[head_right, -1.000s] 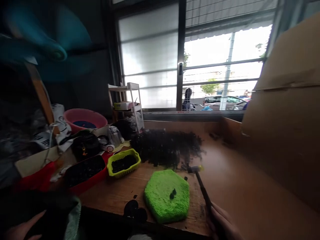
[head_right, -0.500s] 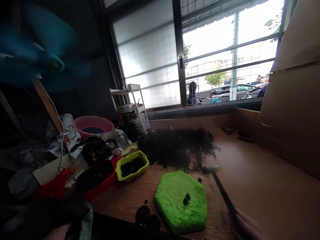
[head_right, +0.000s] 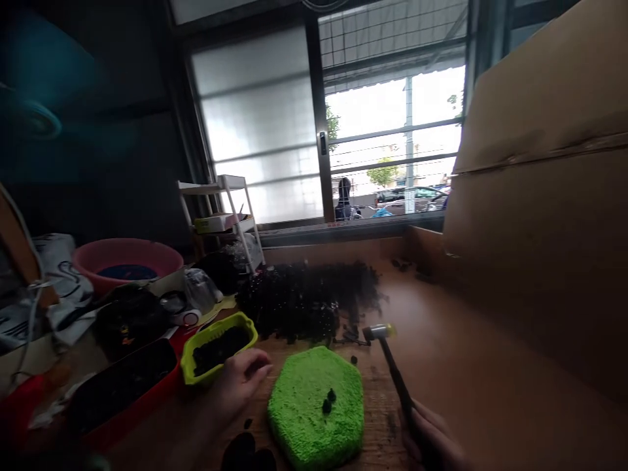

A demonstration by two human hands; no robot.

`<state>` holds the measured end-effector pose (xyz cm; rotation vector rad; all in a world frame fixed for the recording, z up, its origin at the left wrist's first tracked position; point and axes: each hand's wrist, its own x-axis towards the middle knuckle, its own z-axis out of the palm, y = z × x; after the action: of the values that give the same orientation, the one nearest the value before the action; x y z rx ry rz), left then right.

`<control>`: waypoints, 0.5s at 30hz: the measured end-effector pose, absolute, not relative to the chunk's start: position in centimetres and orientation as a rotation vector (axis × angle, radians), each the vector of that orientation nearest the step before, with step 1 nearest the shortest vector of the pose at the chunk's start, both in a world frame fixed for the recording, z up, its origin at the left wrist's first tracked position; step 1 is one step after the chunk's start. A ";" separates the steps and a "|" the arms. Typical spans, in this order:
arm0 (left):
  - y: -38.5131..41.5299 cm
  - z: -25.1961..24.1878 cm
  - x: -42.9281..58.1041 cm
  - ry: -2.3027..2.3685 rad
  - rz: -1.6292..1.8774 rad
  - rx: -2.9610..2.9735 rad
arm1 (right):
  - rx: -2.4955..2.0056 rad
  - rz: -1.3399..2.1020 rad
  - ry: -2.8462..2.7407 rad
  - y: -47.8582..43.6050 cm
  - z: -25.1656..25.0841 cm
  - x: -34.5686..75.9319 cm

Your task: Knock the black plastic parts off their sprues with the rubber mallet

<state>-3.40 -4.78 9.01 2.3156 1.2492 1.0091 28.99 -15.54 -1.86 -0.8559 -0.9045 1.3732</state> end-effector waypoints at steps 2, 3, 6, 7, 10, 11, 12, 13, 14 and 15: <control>-3.1 9.1 1.7 1.033 0.851 2.326 | -0.847 1.354 -0.889 -15.4 -1.8 28.9; -2.2 9.0 4.0 0.980 0.763 2.300 | -0.846 1.345 -0.877 -15.3 -1.8 28.9; 0.2 8.1 9.8 0.909 0.617 2.286 | -0.846 1.320 -0.825 -15.2 -1.6 28.9; 0.9 7.6 11.3 0.902 0.573 2.286 | -0.845 1.312 -0.810 -15.2 -1.5 28.9; 2.1 6.1 14.2 0.907 0.471 2.287 | -0.843 1.312 -0.771 -15.3 -1.2 28.9; 2.3 5.7 14.7 0.912 0.461 2.288 | -0.841 1.319 -0.762 -15.3 -1.1 28.8; 2.4 5.5 15.0 0.915 0.464 2.290 | -0.838 1.329 -0.753 -15.3 -1.0 28.8; 2.4 5.4 15.1 0.915 0.478 2.291 | -0.833 1.339 -0.745 -15.4 -0.9 28.9; 2.3 5.5 14.9 0.910 0.501 2.292 | -0.825 1.348 -0.738 -15.4 -0.9 28.9; 2.2 5.7 14.6 0.898 0.532 2.293 | -0.816 1.357 -0.732 -15.4 -0.9 28.9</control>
<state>14.57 2.15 5.72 2.2926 0.8984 0.5320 28.92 -15.45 -0.85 -0.8162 -0.7325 1.3572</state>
